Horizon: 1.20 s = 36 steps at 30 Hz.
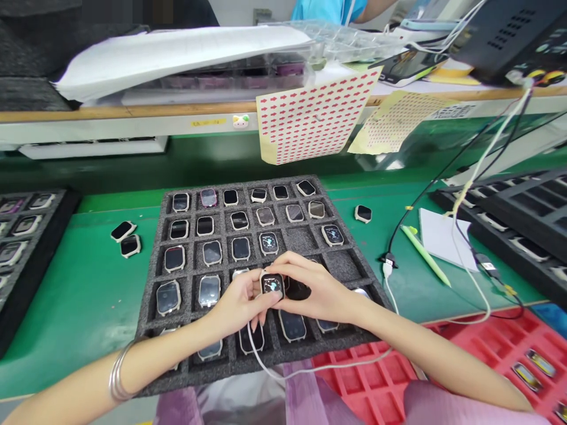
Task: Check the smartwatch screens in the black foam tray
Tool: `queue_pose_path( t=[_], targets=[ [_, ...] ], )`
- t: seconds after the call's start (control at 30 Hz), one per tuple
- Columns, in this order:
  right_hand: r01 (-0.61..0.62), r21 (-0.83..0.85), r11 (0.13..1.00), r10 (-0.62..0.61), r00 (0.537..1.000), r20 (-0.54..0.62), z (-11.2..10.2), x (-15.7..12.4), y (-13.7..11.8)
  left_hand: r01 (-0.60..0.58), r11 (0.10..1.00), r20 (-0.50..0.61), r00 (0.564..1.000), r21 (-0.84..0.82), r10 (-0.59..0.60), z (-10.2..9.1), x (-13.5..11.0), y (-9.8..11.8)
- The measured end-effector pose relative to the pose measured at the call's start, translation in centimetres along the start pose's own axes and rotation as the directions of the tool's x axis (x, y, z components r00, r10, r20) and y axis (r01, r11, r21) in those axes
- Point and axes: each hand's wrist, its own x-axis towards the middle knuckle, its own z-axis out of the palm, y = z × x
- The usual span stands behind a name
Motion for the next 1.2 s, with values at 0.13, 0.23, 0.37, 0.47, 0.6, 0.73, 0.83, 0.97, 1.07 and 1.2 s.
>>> queue_pose_path(
  t=[0.13,0.23,0.37,0.47,0.6,0.73,0.83,0.97,1.07,1.2],
  targets=[
    [0.023,-0.028,0.999,-0.023,1.0,-0.001,0.2,-0.1,0.1,0.004,0.999,-0.009,1.0,0.043,-0.003,-0.1,0.1,-0.4],
    [0.028,-0.081,0.996,-0.028,1.0,0.0,0.3,-0.1,0.0,-0.042,0.996,-0.005,0.999,0.079,0.042,0.0,0.2,-0.5],
    [0.014,-0.124,0.992,-0.018,0.999,-0.031,-1.5,-0.8,-0.7,-0.145,0.98,0.044,0.989,0.139,0.14,0.1,0.2,-0.7],
    [-0.081,-0.184,0.98,0.061,0.992,-0.113,-4.8,-2.7,-0.6,-0.086,0.989,0.085,0.993,0.122,0.076,0.0,0.0,-0.8],
    [-0.306,-0.347,0.887,0.285,0.952,-0.11,-8.5,-6.7,1.0,-0.063,0.994,0.086,0.995,0.091,0.055,0.1,0.1,-0.8],
    [-0.356,-0.48,0.802,0.36,0.929,-0.086,-9.0,-9.1,1.7,-0.027,0.998,0.07,0.997,0.057,0.023,0.3,0.3,-0.3],
    [-0.293,-0.594,0.749,0.301,0.95,-0.089,-7.9,-8.1,0.5,0.063,0.997,0.094,0.993,0.043,-0.067,0.2,0.4,0.0],
    [-0.086,-0.605,0.792,0.223,0.963,0.154,-6.4,-5.0,-0.7,0.107,0.994,0.133,0.985,0.034,-0.11,-0.2,0.4,0.4],
    [-0.014,-0.627,0.779,0.216,0.945,0.247,-5.8,-3.5,-0.4,0.119,0.993,0.157,0.981,-0.011,-0.116,-0.4,0.3,0.6],
    [0.025,-0.679,0.734,0.218,0.938,0.27,-5.3,-3.1,0.3,0.112,0.993,0.134,0.986,-0.049,-0.104,-0.3,0.3,0.8]
  ],
)
